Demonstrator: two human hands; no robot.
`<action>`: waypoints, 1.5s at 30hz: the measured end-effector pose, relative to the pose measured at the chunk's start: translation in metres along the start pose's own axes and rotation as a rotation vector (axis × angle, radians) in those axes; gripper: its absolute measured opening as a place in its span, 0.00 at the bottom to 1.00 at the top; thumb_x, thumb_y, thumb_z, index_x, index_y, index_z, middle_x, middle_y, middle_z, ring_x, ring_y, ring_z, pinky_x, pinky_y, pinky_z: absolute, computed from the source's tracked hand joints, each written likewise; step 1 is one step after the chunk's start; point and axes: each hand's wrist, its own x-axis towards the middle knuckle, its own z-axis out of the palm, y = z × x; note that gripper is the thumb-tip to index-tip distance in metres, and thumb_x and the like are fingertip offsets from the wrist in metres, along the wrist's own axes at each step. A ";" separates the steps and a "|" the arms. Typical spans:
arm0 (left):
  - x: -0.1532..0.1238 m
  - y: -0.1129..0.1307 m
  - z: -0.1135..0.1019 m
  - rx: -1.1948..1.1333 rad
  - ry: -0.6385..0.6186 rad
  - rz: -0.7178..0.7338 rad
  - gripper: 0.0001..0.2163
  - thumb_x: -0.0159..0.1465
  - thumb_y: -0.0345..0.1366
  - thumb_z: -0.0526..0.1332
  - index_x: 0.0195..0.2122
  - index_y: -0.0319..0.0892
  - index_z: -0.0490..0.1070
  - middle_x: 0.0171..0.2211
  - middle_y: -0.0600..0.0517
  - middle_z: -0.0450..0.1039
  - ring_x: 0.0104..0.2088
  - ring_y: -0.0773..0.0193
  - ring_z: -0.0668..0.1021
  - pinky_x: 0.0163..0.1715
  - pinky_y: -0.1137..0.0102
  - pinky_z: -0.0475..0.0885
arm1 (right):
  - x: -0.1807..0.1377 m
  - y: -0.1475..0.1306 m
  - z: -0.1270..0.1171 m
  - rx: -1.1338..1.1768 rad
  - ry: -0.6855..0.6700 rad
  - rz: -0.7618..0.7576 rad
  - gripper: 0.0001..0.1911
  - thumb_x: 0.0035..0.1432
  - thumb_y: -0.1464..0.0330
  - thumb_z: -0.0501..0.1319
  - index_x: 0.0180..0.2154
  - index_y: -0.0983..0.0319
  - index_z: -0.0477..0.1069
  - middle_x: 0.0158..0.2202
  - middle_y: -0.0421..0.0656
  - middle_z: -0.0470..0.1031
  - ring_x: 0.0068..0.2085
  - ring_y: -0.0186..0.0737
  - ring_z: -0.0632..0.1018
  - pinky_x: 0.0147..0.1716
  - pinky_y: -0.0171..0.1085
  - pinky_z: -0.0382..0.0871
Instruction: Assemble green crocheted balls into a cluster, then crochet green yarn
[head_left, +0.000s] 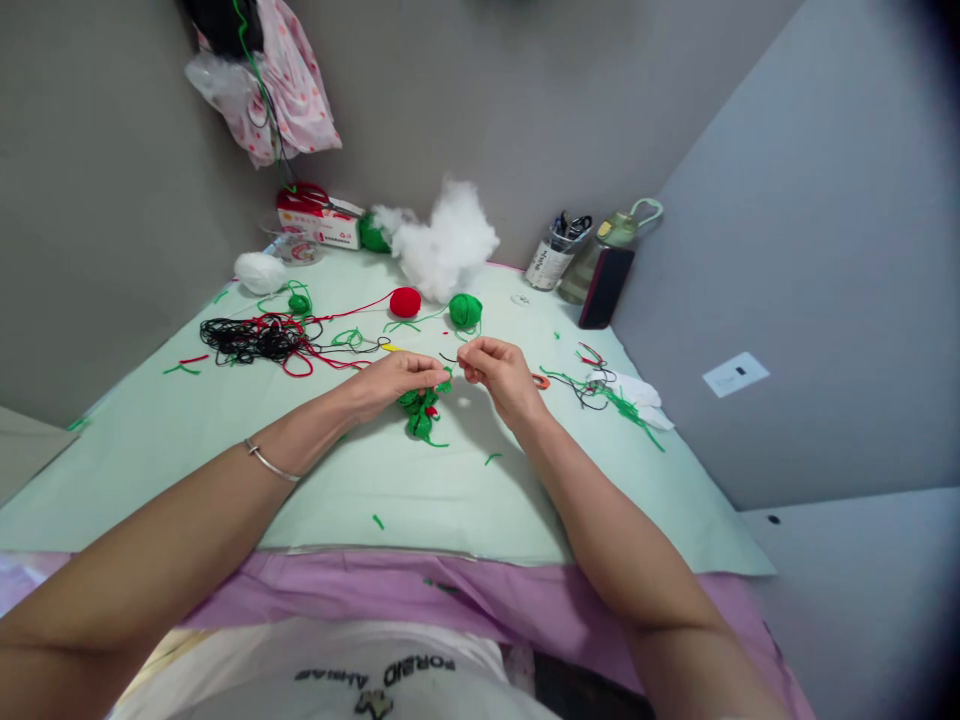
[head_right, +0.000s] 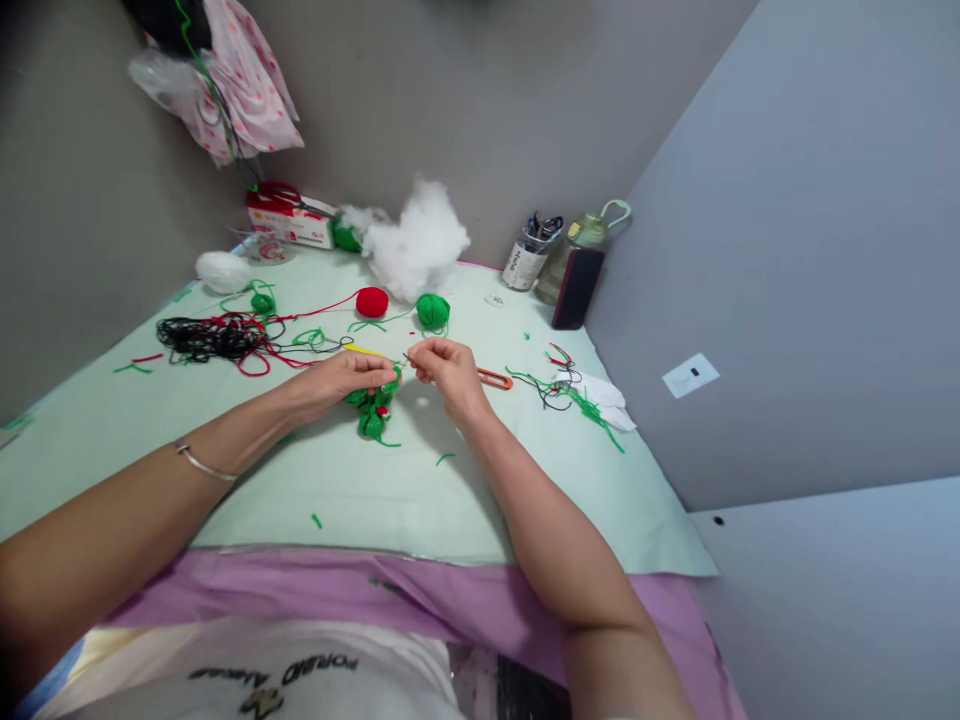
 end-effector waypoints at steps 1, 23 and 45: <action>0.001 0.000 0.000 -0.006 0.007 -0.004 0.13 0.58 0.48 0.68 0.28 0.42 0.77 0.26 0.51 0.70 0.26 0.65 0.68 0.29 0.68 0.62 | 0.001 0.001 0.002 0.027 0.023 0.006 0.10 0.44 0.63 0.68 0.25 0.62 0.73 0.23 0.37 0.70 0.24 0.30 0.66 0.26 0.34 0.60; -0.003 0.010 -0.008 -0.026 -0.020 -0.070 0.13 0.60 0.46 0.67 0.35 0.41 0.79 0.29 0.51 0.73 0.27 0.66 0.69 0.30 0.70 0.62 | 0.006 0.006 -0.037 -0.937 -0.205 -0.019 0.15 0.53 0.58 0.65 0.23 0.61 0.68 0.21 0.35 0.66 0.25 0.32 0.64 0.27 0.34 0.54; -0.001 0.006 -0.009 -0.129 0.015 -0.050 0.09 0.59 0.42 0.69 0.35 0.42 0.79 0.29 0.51 0.73 0.30 0.65 0.73 0.32 0.71 0.66 | 0.015 0.008 -0.041 -0.685 -0.008 -0.123 0.15 0.65 0.60 0.55 0.42 0.63 0.75 0.32 0.43 0.78 0.32 0.38 0.74 0.35 0.36 0.66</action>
